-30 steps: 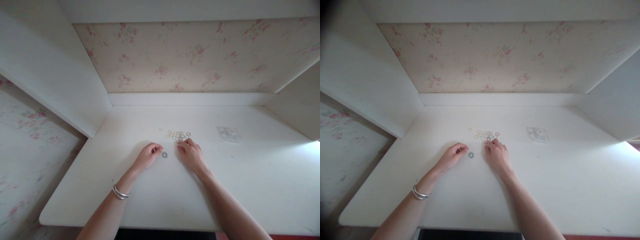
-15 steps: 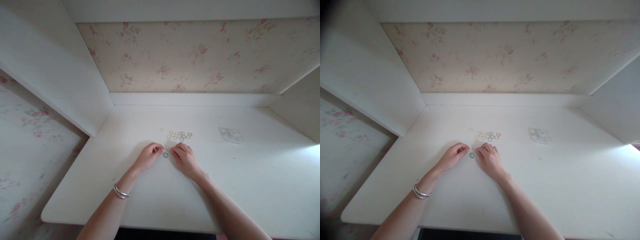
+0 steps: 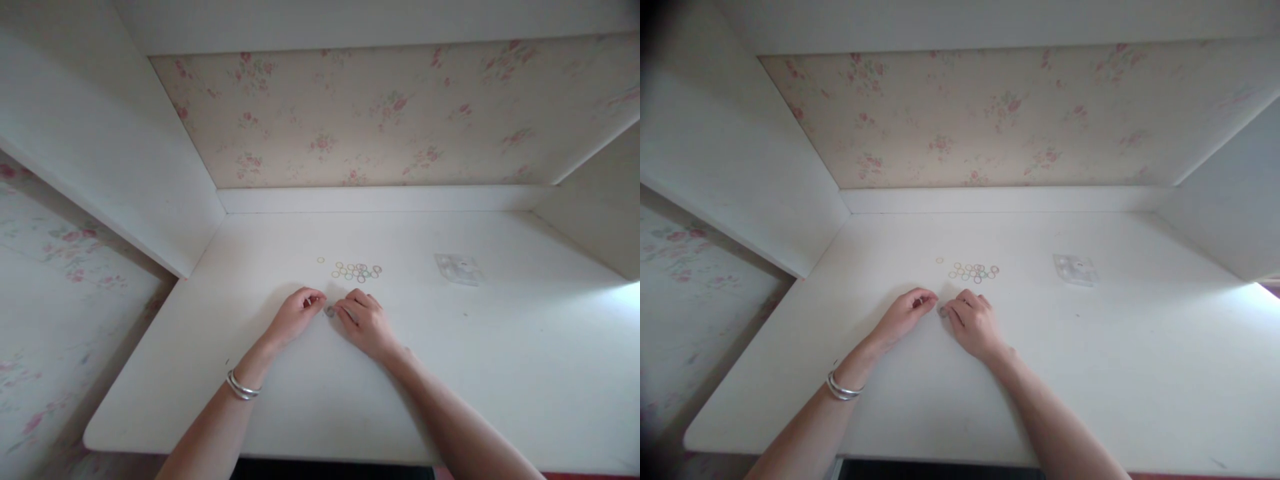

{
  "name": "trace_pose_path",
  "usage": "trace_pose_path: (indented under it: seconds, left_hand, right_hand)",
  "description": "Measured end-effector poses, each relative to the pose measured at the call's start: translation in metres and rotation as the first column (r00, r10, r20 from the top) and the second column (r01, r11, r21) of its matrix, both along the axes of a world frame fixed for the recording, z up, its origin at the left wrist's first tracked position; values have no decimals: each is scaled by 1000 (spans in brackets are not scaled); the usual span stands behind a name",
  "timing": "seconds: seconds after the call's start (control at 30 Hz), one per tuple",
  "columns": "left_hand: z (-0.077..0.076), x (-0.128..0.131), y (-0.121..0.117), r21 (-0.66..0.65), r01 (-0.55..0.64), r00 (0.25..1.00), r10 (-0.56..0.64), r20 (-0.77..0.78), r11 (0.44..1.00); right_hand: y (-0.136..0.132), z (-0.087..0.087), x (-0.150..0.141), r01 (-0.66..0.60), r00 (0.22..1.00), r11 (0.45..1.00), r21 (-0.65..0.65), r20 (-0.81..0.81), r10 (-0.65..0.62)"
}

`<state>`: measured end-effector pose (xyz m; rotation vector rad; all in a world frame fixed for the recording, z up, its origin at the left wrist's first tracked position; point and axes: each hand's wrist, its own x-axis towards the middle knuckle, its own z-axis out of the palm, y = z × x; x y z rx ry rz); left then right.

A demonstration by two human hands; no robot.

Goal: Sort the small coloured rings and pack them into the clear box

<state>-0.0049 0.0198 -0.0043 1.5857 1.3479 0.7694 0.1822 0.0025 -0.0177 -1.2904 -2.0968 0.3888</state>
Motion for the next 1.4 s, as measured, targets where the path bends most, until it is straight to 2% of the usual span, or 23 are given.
trace_pose_path:
  seconds: [0.07, 0.13, 0.27, 0.37, 0.47, 0.7, 0.87, 1.0, 1.13, 1.23, 1.3, 1.4]
  left_hand:
    - [0, 2, 0, -4, -18, 1000, 18, -10, 1000]
    - [0, 7, 1, 9, -43, 999, 43, -29, 999]
    - [1, 29, 8, 83, 2, 997, 5, -81, 997]
    - [2, 51, 18, 218, 98, 974, -49, -222, 971]
    - [4, 72, 29, 314, 182, 929, -58, -366, 932]
    - [4, 96, 40, 313, 298, 785, -45, -618, 902]
    - [3, 101, 39, 278, 351, 714, -64, -697, 894]
    - [2, 94, 32, 320, 332, 758, -50, -651, 887]
    - [-5, 69, 16, 396, 181, 843, 66, -534, 900]
    - [-12, 44, 2, 410, 96, 894, 102, -436, 907]
    - [-15, 28, -5, 425, 78, 923, 95, -372, 902]
    - [-19, 11, -11, 433, 114, 945, 37, -325, 894]
  right_hand:
    - [4, 0, 4, 118, 982, 993, -26, -144, -121]
    - [11, -2, 11, 246, 921, 964, -99, -287, -264]
    - [31, -6, 31, 414, 699, 858, -305, -497, -514]
    - [41, -7, 45, 460, 572, 810, -364, -576, -584]
    - [45, -7, 54, 472, 521, 800, -371, -615, -592]
    - [47, -10, 53, 411, 562, 834, -369, -617, -551]
    - [47, -11, 53, 380, 579, 849, -366, -622, -527]
    - [46, -12, 53, 366, 587, 850, -378, -615, -526]
    - [47, -14, 52, 362, 624, 846, -392, -573, -532]
    - [49, -16, 51, 364, 643, 841, -400, -546, -538]
    - [50, -17, 51, 359, 644, 839, -409, -542, -540]
    - [52, -19, 51, 343, 643, 841, -418, -548, -535]
